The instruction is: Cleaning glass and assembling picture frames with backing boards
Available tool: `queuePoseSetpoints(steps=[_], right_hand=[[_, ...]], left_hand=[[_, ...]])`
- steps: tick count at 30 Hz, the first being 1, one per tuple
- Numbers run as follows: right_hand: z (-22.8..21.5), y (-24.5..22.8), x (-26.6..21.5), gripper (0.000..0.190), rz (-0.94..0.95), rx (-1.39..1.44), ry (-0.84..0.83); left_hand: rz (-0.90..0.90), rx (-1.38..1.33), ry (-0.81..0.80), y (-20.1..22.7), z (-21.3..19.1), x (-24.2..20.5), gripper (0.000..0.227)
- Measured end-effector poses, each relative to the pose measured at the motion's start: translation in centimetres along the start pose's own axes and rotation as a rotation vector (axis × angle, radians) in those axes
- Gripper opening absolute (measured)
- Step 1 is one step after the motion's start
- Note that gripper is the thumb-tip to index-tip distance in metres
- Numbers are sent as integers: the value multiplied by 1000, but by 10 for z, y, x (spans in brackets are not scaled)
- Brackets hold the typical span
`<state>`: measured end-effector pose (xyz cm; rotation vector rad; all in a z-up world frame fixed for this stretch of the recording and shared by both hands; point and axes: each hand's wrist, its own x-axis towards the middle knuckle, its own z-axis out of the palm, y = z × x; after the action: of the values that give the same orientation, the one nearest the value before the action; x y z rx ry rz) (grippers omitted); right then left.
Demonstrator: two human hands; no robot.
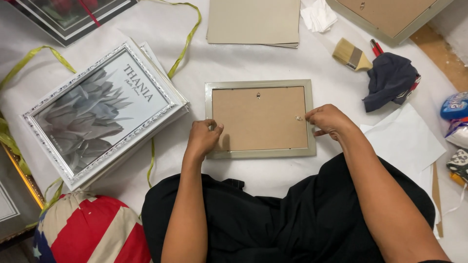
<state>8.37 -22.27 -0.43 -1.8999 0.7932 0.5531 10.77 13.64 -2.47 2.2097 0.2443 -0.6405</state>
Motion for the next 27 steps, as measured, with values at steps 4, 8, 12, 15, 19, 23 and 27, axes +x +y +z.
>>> queuePoseSetpoints(steps=[4,8,12,15,19,23,27], right_hand=[[-1,6,6,50,-10,-9,-16],[-2,-2,-1,47,-38,-3,-24],[4,14,2,52,-157,-255,-2],[26,9,-30,107,-136,-680,-35],[35,14,-54,107,-183,-721,9],[37,23,-49,93,-273,-779,113],[41,23,-50,87,-267,-861,106]], left_hand=[[17,-36,-19,-2,2,3,45],[44,-20,-1,3,-1,-1,46],[92,146,11,19,6,-28,78],[75,314,7,16,17,-42,110],[85,348,28,11,21,-45,114],[52,301,47,10,22,-47,113],[-10,245,84,5,23,-49,104]])
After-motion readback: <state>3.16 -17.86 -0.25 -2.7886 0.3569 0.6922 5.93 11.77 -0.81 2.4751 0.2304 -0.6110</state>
